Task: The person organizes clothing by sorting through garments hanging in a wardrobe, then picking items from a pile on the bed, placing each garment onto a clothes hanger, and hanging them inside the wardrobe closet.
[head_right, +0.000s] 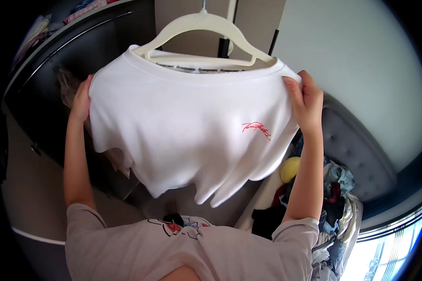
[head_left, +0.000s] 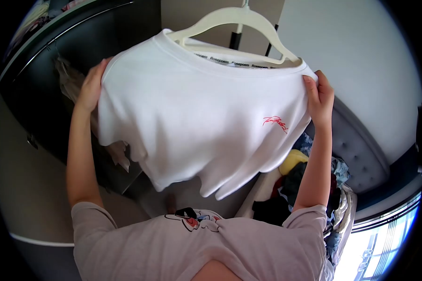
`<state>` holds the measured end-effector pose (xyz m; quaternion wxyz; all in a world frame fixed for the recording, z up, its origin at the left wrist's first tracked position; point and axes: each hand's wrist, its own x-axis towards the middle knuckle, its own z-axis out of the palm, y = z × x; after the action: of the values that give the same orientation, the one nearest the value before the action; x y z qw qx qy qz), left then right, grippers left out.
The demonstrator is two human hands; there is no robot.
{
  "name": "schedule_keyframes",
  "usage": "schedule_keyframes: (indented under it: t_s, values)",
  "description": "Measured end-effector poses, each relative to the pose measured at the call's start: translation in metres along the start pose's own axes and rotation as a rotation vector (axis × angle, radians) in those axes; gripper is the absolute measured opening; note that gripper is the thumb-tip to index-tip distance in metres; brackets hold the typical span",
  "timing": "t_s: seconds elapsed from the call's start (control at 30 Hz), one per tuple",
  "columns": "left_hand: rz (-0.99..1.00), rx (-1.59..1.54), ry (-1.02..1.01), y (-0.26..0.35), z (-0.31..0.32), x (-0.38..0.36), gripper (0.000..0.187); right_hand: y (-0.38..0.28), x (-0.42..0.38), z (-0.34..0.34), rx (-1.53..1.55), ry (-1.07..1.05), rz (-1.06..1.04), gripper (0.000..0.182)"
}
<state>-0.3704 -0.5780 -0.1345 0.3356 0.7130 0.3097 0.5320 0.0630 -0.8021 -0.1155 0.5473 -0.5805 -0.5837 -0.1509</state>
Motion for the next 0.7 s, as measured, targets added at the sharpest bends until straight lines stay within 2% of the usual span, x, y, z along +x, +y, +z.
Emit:
schedule_keyframes:
  t_s: [0.03,0.07,0.1,0.13,0.23,0.27,0.3,0.33,0.37,0.47,0.5,0.6,0.67,0.7]
  values:
    - [-0.046,-0.259,-0.114,-0.045,-0.026,0.015,0.055,-0.005,0.011,0.019,-0.038,0.0,-0.057,0.029]
    - [-0.053,-0.436,-0.196,-0.053,-0.035,0.02,0.064,-0.01,0.02,0.036,-0.048,0.013,-0.018,0.029]
    - [0.102,-0.414,-0.235,-0.039,-0.022,0.012,0.068,-0.005,0.019,0.028,-0.051,0.033,0.023,0.029]
    - [0.251,-0.402,-0.272,-0.029,-0.024,0.02,0.073,-0.011,0.029,0.048,-0.065,0.045,0.063,0.03]
    - [0.282,-0.223,-0.435,-0.042,-0.056,0.057,0.065,-0.021,0.056,0.103,-0.231,0.065,0.035,0.031]
    - [0.491,-0.105,-0.394,-0.038,-0.046,0.057,0.044,-0.027,0.064,0.121,-0.261,0.081,-0.031,0.031]
    - [0.327,-0.026,-0.377,-0.042,-0.047,0.061,0.035,-0.033,0.071,0.139,-0.29,0.094,-0.094,0.031]
    - [0.164,0.071,-0.359,-0.009,-0.004,0.027,0.025,-0.017,0.054,0.092,-0.303,0.115,-0.153,0.032]
    - [0.144,0.036,-0.315,-0.008,0.004,0.024,0.023,-0.015,0.054,0.094,-0.298,0.106,-0.085,0.031]
    - [0.105,-0.033,-0.22,-0.022,0.009,0.033,0.02,-0.014,0.059,0.112,-0.532,0.249,-0.379,0.031]
    - [0.096,-0.024,-0.207,-0.026,0.011,0.035,0.02,-0.01,0.058,0.116,-0.525,0.276,-0.387,0.032]
    - [0.146,0.025,-0.137,-0.027,0.011,0.038,0.021,0.005,0.058,0.119,-0.743,0.221,-0.595,0.037]
    - [0.189,0.035,-0.094,-0.025,0.007,0.043,0.021,-0.009,0.064,0.139,-0.621,0.229,-0.593,0.035]
    - [0.199,0.024,-0.078,-0.024,0.005,0.044,0.021,-0.018,0.067,0.148,-0.621,0.15,-0.637,0.036]
